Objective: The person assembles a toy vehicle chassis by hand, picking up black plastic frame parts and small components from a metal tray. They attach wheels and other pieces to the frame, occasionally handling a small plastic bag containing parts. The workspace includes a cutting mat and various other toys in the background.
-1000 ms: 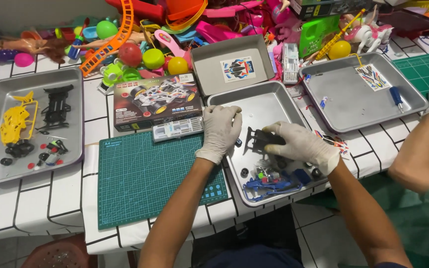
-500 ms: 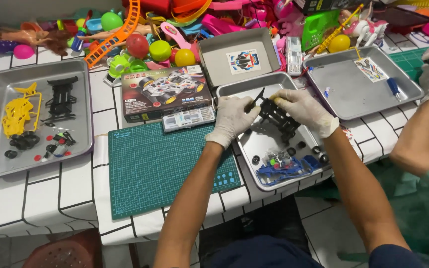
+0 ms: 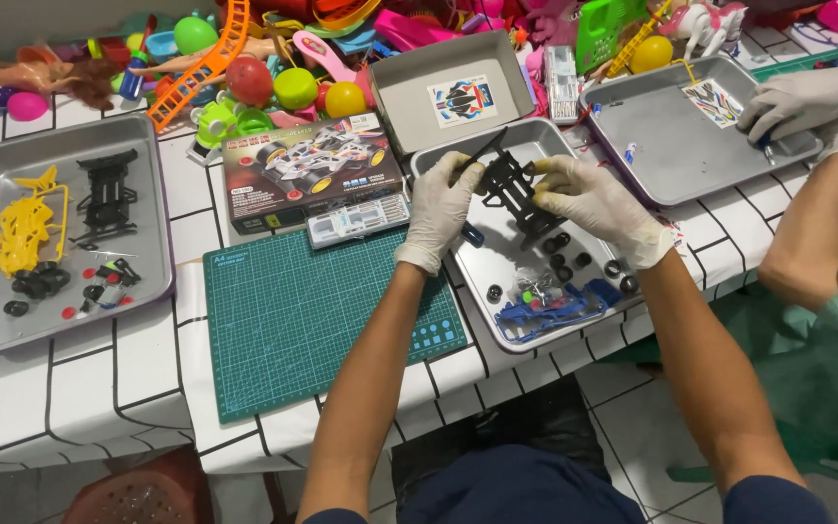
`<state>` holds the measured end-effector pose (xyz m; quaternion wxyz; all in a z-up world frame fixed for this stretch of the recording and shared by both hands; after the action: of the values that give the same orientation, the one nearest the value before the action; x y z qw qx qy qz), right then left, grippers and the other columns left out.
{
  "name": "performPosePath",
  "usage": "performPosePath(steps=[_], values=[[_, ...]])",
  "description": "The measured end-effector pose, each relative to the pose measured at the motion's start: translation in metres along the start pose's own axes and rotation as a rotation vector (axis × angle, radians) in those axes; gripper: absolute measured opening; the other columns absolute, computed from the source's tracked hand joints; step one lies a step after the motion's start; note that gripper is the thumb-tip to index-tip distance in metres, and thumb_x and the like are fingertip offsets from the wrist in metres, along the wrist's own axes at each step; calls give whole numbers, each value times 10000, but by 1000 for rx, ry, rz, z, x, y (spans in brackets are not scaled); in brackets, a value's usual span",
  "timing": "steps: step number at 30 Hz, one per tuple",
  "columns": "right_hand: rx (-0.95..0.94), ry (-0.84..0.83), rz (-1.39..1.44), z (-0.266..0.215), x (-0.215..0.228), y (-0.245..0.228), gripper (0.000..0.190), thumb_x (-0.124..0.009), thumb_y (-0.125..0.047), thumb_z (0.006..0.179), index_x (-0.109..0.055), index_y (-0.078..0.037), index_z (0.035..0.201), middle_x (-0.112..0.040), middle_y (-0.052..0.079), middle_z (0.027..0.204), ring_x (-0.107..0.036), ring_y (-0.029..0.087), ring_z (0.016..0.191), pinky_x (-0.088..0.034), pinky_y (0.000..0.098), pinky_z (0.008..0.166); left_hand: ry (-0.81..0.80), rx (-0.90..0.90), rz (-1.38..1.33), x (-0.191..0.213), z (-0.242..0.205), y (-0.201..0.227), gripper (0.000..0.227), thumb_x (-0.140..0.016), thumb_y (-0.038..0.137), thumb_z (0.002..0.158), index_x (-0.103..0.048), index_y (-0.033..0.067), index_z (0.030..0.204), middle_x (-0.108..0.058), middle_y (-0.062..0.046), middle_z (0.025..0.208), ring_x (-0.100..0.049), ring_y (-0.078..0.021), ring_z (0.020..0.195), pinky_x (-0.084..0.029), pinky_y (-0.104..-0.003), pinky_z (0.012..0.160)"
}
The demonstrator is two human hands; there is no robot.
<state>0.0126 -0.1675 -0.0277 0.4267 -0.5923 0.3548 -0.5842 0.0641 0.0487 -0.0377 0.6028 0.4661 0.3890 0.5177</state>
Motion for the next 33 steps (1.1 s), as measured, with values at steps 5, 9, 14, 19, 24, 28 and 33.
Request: performPosePath(steps=[5,9,14,19,24,28,33], values=[[3,66,17,-2,-3,-8,457,-779,-18,874,-680,-117,1309,-702,-1,988,-670,66,899,-559,262,878,1,39,-155,-4,-5,10,319,-816,340,892,-714,134,1114,-770,-71,878,-736,-154,821,-567,-305,836],[32,93,25,7,-2,-13,455,-786,-28,886,-689,-128,1319,-695,-10,976,-654,45,901,-552,237,892,-57,73,-295,-4,-2,11,396,-857,316,868,-712,75,1148,-766,-98,861,-739,-170,796,-561,-274,792],[17,47,-14,13,-6,-26,442,-774,-46,913,-671,-115,1337,-703,10,1011,-649,55,917,-540,244,908,-38,114,-319,-3,5,-4,310,-873,208,851,-733,104,1107,-759,-75,890,-727,-140,785,-598,-262,743],[38,-3,-96,13,-8,-39,463,-778,-114,925,-660,-123,1372,-704,21,1096,-642,91,1010,-526,303,964,19,168,-343,1,12,-20,284,-835,177,876,-725,113,1130,-752,-46,924,-709,-113,798,-598,-225,718],[71,-34,-548,-9,19,-56,346,-631,-124,999,-659,-137,1343,-725,84,1237,-679,213,1082,-508,347,999,79,213,-432,8,18,-30,247,-733,134,904,-674,42,1126,-693,-41,910,-649,-127,758,-574,-261,620],[9,-188,-788,-21,22,-25,413,-661,-342,944,-678,-213,1336,-723,19,1141,-708,232,895,-536,409,895,166,274,-545,15,21,-40,668,-760,148,854,-498,-89,1422,-672,-72,850,-645,-131,675,-625,-311,539],[22,-241,-908,-26,-5,18,311,-785,-248,848,-709,-230,1149,-704,70,1160,-717,321,1046,-591,463,902,143,163,-525,14,22,-47,309,-802,87,892,-668,30,1164,-726,-138,879,-764,-268,667,-662,-314,545]])
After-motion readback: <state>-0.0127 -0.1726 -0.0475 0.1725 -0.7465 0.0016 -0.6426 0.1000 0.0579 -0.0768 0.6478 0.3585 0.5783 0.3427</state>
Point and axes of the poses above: each hand's wrist, its own z-axis towards the middle knuckle, its own x-axis out of the back of the hand, y = z × x, the point moved 8 cm from there along z, towards the middle knuckle
